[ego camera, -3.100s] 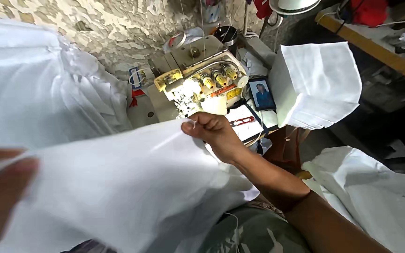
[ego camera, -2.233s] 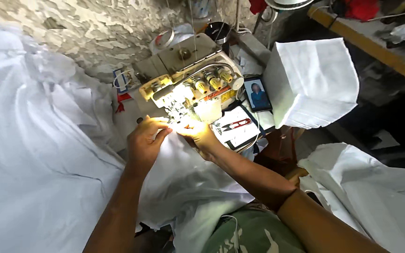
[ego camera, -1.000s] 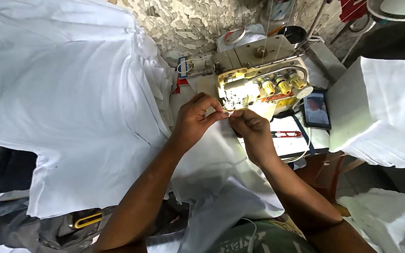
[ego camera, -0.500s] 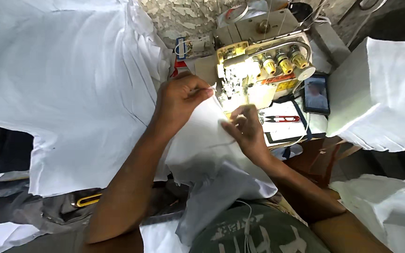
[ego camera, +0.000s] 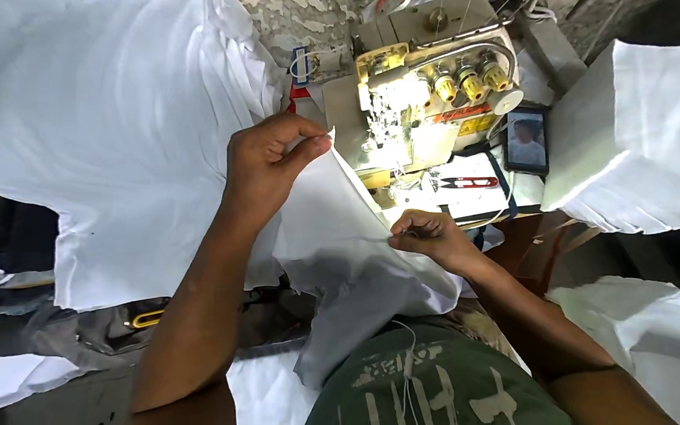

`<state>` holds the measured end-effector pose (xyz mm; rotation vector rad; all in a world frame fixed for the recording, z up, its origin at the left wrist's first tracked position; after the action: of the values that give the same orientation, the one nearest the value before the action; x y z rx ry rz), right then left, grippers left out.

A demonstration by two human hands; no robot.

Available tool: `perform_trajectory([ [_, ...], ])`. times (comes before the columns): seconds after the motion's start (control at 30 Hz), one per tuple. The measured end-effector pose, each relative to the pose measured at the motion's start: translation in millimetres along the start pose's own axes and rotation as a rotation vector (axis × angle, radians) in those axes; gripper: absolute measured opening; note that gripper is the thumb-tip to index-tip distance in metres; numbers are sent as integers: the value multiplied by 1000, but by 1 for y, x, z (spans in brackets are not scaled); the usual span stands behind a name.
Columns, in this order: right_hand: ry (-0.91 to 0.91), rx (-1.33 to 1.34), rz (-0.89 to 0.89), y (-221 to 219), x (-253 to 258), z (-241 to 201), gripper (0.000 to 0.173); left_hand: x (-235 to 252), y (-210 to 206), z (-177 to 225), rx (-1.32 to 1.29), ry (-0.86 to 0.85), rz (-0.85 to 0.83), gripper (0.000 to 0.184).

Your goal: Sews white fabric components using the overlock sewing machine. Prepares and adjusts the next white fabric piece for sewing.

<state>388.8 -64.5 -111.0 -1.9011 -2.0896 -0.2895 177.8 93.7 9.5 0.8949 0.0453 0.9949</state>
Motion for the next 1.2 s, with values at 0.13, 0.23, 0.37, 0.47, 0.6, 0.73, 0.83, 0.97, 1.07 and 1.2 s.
perform_trajectory([
  [0.13, -42, -3, 111, -5, -4, 12, 5, -12, 8, 13, 9, -76, -14, 18],
  [0.23, -138, 93, 126, -7, -5, 14, 10, -21, 11, 22, 2, -118, -17, 18],
  [0.37, -137, 197, 80, -16, -8, 13, 16, -33, 17, 34, 6, -138, -10, 17],
  [0.47, -66, 163, 31, -15, -10, 11, 11, -45, 25, 41, 61, -90, -1, 18],
  [0.6, -152, 201, -76, -8, -12, 6, 7, -66, 30, 32, 70, -37, -2, 20],
  [0.73, -190, 258, -156, -11, -8, 4, 7, -79, 34, 20, 73, -32, 25, 20],
  [0.83, -131, 220, -139, -14, -6, 2, 5, -82, 39, 17, 42, 3, 65, 21],
  [0.97, 125, 99, -58, -9, -8, -27, 4, -95, 54, -14, -59, 22, 217, 18],
  [1.07, 238, -10, -65, -6, -12, -51, 5, -104, 45, -3, -216, 27, 338, 15],
  [1.2, 205, -73, -32, -10, -24, -58, 7, -108, 23, 17, -302, -12, 379, 17],
])
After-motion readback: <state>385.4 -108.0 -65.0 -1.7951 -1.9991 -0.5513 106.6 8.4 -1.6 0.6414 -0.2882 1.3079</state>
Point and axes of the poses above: each hand's wrist, its own x-axis towards the middle knuckle, its own y-axis out of the back of the hand, z = x × y, the point moved 1 cm from there along x, towards the middle knuckle, and after that the axes turned 11 degrees about y, right-handed, at the moved point
